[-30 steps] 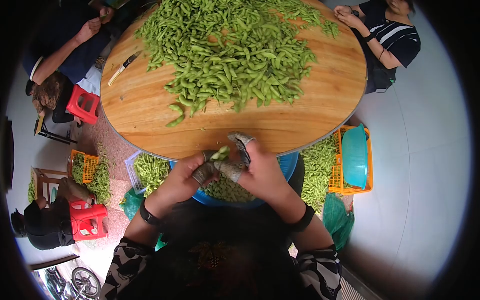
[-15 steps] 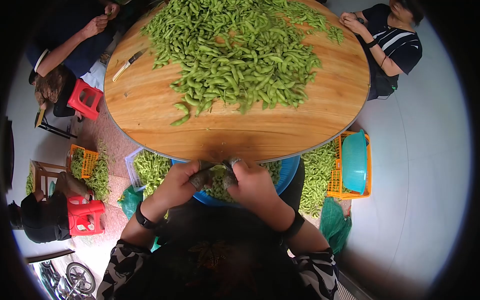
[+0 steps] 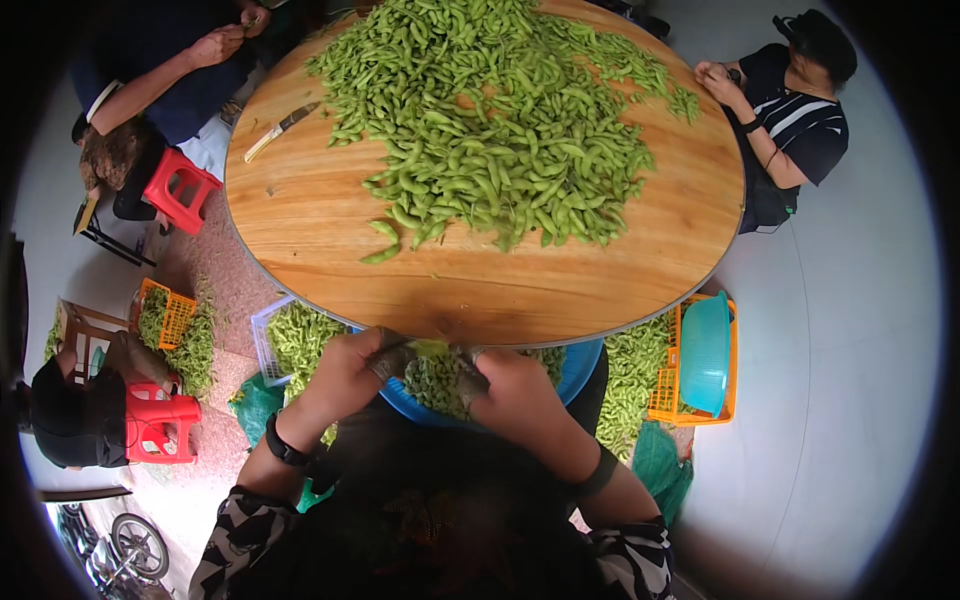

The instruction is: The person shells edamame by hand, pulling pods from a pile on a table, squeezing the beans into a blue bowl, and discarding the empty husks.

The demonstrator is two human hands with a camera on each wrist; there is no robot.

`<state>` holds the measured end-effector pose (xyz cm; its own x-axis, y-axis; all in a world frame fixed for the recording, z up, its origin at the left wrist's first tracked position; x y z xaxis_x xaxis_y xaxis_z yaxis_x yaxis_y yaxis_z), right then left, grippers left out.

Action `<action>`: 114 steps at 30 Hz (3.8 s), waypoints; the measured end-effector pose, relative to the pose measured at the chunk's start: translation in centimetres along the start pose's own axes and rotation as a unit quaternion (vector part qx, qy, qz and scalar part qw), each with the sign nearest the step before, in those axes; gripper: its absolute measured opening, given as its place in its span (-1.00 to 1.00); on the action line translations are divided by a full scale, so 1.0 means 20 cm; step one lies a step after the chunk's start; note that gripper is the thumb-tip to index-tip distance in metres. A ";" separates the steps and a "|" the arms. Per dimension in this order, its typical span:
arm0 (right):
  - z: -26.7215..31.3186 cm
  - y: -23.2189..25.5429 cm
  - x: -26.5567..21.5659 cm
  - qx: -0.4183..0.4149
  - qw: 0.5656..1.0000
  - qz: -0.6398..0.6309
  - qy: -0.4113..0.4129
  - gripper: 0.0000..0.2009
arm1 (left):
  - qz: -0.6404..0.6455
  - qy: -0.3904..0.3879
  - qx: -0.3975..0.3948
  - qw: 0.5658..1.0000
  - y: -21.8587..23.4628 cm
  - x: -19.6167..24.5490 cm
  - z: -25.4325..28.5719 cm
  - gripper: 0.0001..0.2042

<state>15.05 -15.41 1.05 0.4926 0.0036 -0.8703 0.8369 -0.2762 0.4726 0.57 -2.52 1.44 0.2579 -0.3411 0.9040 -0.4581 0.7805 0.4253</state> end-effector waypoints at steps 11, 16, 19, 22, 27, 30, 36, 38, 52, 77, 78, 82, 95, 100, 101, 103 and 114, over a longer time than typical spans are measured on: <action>-0.04 -0.04 0.05 0.003 0.917 -0.360 -0.172 -0.83 | 0.023 -0.228 0.012 0.973 -0.10 0.12 -0.09 -0.91; -0.04 -0.03 0.01 -0.052 0.745 -0.624 -0.229 -0.84 | 0.326 0.008 -0.158 0.932 -0.16 0.07 -0.09 -0.91; -0.08 -0.02 0.04 -0.057 0.876 -0.437 -0.195 -0.84 | 0.387 0.015 -0.109 0.916 -0.13 0.01 -0.08 -0.88; -0.14 -0.01 -0.01 -0.019 0.997 -0.058 0.046 -0.84 | 0.146 -0.060 0.068 0.985 0.10 -0.03 0.03 -0.91; -0.36 -0.06 -0.11 -0.061 0.992 0.102 0.030 -0.83 | -0.042 0.046 0.279 0.958 0.49 -0.25 0.33 -0.91; -0.57 -0.15 -0.11 -0.074 0.984 0.159 0.041 -0.84 | -0.292 0.149 0.281 0.902 0.63 -0.26 0.43 -0.81; -0.76 -0.23 -0.01 -0.031 0.962 0.268 0.036 -0.71 | -0.401 0.031 0.349 0.846 0.51 -0.13 0.25 -0.80; -0.72 -0.22 -0.01 -0.032 0.968 0.245 0.046 -0.71 | -0.335 -0.022 0.336 0.880 0.44 -0.07 0.15 -0.83; -0.14 -0.04 0.06 -0.077 0.997 0.025 0.006 -0.70 | -0.483 0.175 0.334 0.791 0.62 -0.15 0.36 -0.48; -0.03 0.00 0.05 -0.060 0.972 -0.223 -0.048 -0.60 | 0.134 0.001 -0.033 0.990 -0.19 0.01 -0.07 -0.91; -0.04 0.01 0.04 -0.058 0.972 -0.223 -0.048 -0.60 | 0.133 0.000 -0.035 0.990 -0.19 -0.01 -0.08 -0.91; -0.03 0.00 0.05 -0.078 0.901 -0.368 -0.216 -0.64 | -0.164 -0.188 0.063 0.966 -0.17 0.03 -0.05 -0.92; -0.01 -0.01 0.02 -0.050 0.928 -0.332 -0.164 -0.72 | -0.373 -0.234 0.117 0.890 -0.15 0.16 -0.07 -0.89; 0.02 0.01 0.03 -0.086 0.807 -0.527 -0.251 -0.64 | 0.136 -0.050 -0.012 0.989 -0.15 0.01 -0.09 -0.86; 0.03 0.01 0.02 -0.101 0.793 -0.547 -0.249 -0.62 | 0.342 0.110 -0.107 0.927 -0.20 -0.03 -0.07 -0.83; 0.04 -0.01 0.04 -0.082 0.799 -0.527 -0.278 -0.61 | 0.261 0.100 -0.089 0.956 -0.22 -0.02 -0.06 -0.81; 0.01 0.00 0.04 -0.008 0.912 -0.366 -0.186 -0.60 | -0.314 -0.192 0.120 0.922 -0.20 0.12 -0.07 -0.71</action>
<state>15.33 -15.55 0.32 -0.3109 -0.1460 -0.9392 0.9142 -0.3163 -0.2534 4.21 -5.62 1.78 0.2374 -0.8829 0.4051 -0.5084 0.2424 0.8263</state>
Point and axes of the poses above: each hand's wrist, its own z-axis away from the middle knuckle, its own y-axis out of the back of the hand, x = y × z, the point moved 5 cm from there along -z, towards the middle knuckle, and after that the axes turned 7 degrees about -z, right-handed, at the moved point
